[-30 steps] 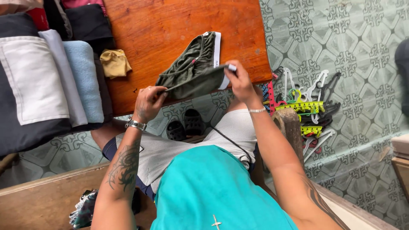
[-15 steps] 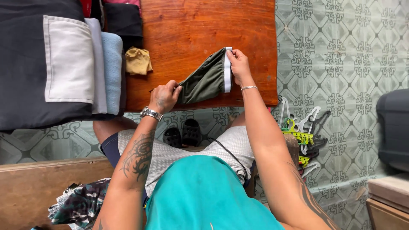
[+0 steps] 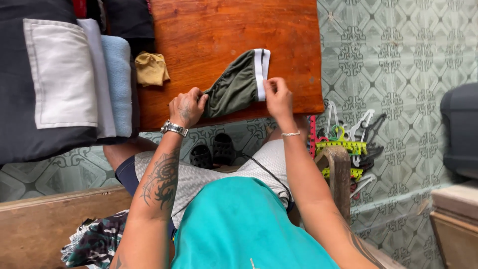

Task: The person folds a pair of green boxer briefs on a wooden table, then picks up a pair of checkered shorts and begins folding them. The folded briefs are placed on a stack of other folded clothes.

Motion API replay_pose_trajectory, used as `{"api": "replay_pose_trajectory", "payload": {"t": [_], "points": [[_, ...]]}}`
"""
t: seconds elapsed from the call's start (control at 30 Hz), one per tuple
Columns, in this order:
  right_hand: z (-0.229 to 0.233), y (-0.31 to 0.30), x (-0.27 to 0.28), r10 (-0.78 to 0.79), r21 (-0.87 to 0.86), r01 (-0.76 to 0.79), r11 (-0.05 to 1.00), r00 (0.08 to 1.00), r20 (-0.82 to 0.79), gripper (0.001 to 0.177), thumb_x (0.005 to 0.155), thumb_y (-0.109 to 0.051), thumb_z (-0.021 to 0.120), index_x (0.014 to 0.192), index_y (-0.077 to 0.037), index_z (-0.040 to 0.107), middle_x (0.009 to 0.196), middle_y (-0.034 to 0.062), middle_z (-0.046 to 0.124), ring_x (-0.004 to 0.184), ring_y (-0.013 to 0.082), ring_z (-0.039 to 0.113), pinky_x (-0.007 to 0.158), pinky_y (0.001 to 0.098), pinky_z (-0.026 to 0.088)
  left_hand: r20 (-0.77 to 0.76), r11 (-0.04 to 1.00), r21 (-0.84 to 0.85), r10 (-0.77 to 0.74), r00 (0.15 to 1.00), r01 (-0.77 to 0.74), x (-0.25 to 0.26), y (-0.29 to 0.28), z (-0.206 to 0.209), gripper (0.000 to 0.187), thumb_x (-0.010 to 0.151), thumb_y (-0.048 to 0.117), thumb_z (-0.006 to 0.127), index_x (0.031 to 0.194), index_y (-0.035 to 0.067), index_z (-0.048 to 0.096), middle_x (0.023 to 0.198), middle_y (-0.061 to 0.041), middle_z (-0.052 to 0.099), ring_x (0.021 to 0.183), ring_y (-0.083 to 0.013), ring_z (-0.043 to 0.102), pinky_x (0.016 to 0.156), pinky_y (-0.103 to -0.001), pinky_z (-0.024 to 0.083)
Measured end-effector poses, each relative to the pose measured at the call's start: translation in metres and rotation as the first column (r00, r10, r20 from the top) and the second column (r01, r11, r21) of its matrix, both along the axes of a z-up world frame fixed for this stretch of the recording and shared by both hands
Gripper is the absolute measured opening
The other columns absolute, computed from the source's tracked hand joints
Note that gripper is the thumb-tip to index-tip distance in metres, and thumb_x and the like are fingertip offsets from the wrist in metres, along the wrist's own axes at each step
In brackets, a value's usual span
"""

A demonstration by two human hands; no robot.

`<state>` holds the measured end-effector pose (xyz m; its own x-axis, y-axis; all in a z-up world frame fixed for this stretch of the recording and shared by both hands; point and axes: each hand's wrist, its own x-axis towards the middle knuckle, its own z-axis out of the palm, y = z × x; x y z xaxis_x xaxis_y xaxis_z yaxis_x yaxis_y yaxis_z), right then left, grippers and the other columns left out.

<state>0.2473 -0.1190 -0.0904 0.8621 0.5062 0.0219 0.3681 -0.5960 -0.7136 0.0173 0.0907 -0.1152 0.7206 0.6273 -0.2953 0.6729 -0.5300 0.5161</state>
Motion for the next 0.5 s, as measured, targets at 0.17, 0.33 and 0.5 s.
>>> {"api": "replay_pose_trajectory", "payload": {"t": [0.17,0.33,0.5], "points": [[-0.013,-0.007,-0.022,-0.009,0.148,0.022,0.989,0.996,-0.093,0.026,0.09,-0.037,0.082,0.104,-0.015,0.076,0.084,0.0081,0.076,0.083,0.0234,0.074,0.073,0.0371,0.059,-0.017,0.999,0.014,-0.035,0.999,0.036,0.002,0.001,0.005,0.034,0.103,0.055,0.052,0.114,0.027,0.069,0.1,-0.013,0.078,0.099,-0.0427,0.073,0.087,-0.055,0.056],[-0.004,-0.023,-0.035,0.036,0.328,-0.03,0.944,0.999,-0.013,0.012,0.098,-0.024,0.075,0.104,-0.013,0.074,0.081,0.0068,0.076,0.08,0.0202,0.072,0.071,0.0348,0.058,-0.029,1.0,0.006,0.0,1.0,0.001,-0.001,-0.003,0.007,0.035,0.105,0.055,0.048,0.117,0.027,0.066,0.103,-0.015,0.077,0.102,-0.0443,0.072,0.091,-0.057,0.055],[-0.01,-0.035,-0.033,0.058,0.048,-0.058,0.997,0.998,0.013,0.026,0.105,-0.028,0.06,0.112,-0.004,0.065,0.092,0.0236,0.072,0.093,0.0464,0.07,0.078,0.057,0.055,-0.017,1.0,0.009,0.011,1.0,-0.011,-0.003,-0.006,0.011,0.036,0.107,0.056,0.046,0.116,0.026,0.063,0.1,-0.019,0.076,0.1,-0.0471,0.071,0.089,-0.057,0.055]]}}
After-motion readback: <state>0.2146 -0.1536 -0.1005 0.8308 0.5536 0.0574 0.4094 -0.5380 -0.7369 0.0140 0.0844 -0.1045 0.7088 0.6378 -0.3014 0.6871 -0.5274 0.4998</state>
